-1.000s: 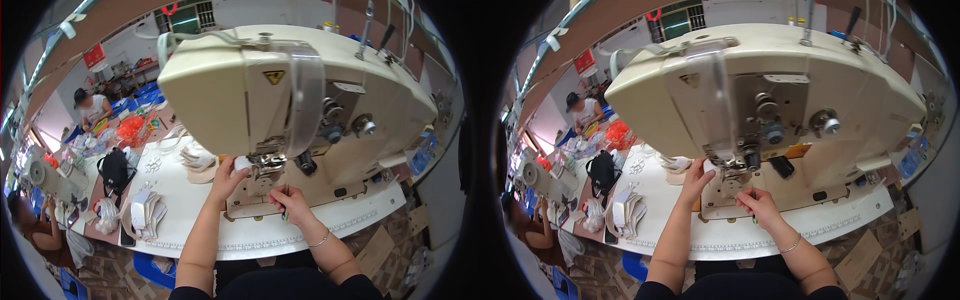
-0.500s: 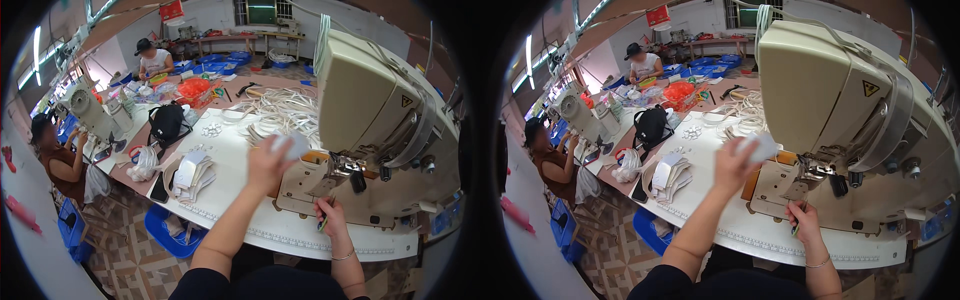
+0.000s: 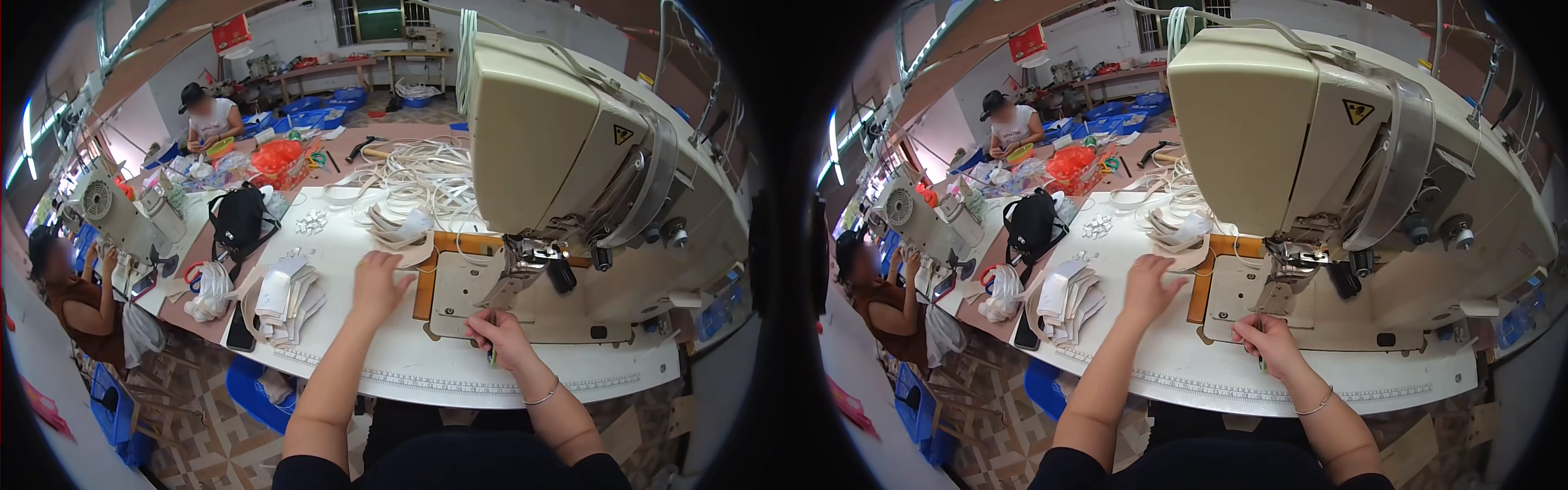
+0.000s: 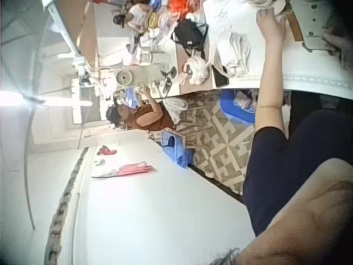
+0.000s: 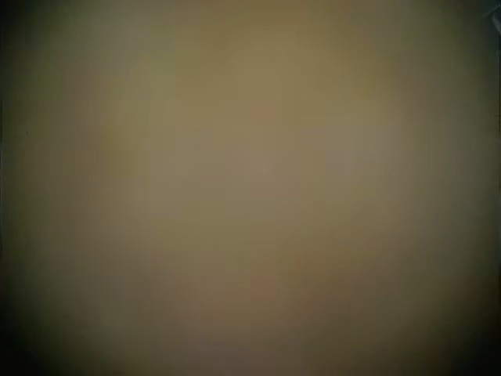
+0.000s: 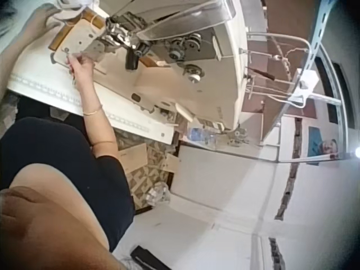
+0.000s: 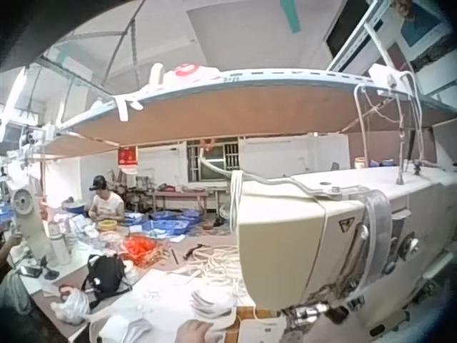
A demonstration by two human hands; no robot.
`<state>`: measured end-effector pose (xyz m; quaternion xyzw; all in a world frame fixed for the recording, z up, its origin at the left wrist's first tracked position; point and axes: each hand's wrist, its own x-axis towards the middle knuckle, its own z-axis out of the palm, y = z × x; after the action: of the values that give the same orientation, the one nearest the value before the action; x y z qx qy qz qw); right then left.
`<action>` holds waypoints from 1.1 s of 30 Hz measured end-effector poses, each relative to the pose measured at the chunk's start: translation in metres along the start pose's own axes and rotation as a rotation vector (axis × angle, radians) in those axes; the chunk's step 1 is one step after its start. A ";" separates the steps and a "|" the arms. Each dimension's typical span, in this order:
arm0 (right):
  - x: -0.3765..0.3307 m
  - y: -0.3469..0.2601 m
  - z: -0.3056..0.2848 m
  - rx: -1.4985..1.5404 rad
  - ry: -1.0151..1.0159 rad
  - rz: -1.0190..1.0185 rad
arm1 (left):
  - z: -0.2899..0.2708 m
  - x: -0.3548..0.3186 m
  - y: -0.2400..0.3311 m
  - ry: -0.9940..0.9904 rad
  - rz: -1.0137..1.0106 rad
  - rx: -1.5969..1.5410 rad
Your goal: The person operates an industrial sewing machine to stitch white fabric pieces, likely face masks. They repeatedly pick up a piece, align it under the needle, sew a seam, and place the finished item on a growing pile to the left.
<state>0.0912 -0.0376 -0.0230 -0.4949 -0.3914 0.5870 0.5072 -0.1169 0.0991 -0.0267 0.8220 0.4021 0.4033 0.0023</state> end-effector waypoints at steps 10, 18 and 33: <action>-0.034 -0.028 -0.019 -0.588 0.289 -0.577 | -0.014 0.017 0.064 -0.191 0.153 -0.326; -0.023 -0.053 -0.033 0.024 0.029 -0.205 | -0.009 0.053 0.129 -0.436 -0.282 -0.999; -0.009 -0.052 -0.029 0.211 -0.022 -0.213 | -0.002 0.081 0.122 -0.465 -0.251 -1.012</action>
<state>0.1308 -0.0380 0.0229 -0.3881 -0.3832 0.5732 0.6115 -0.0093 0.0693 0.0684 0.7315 0.2425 0.3508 0.5321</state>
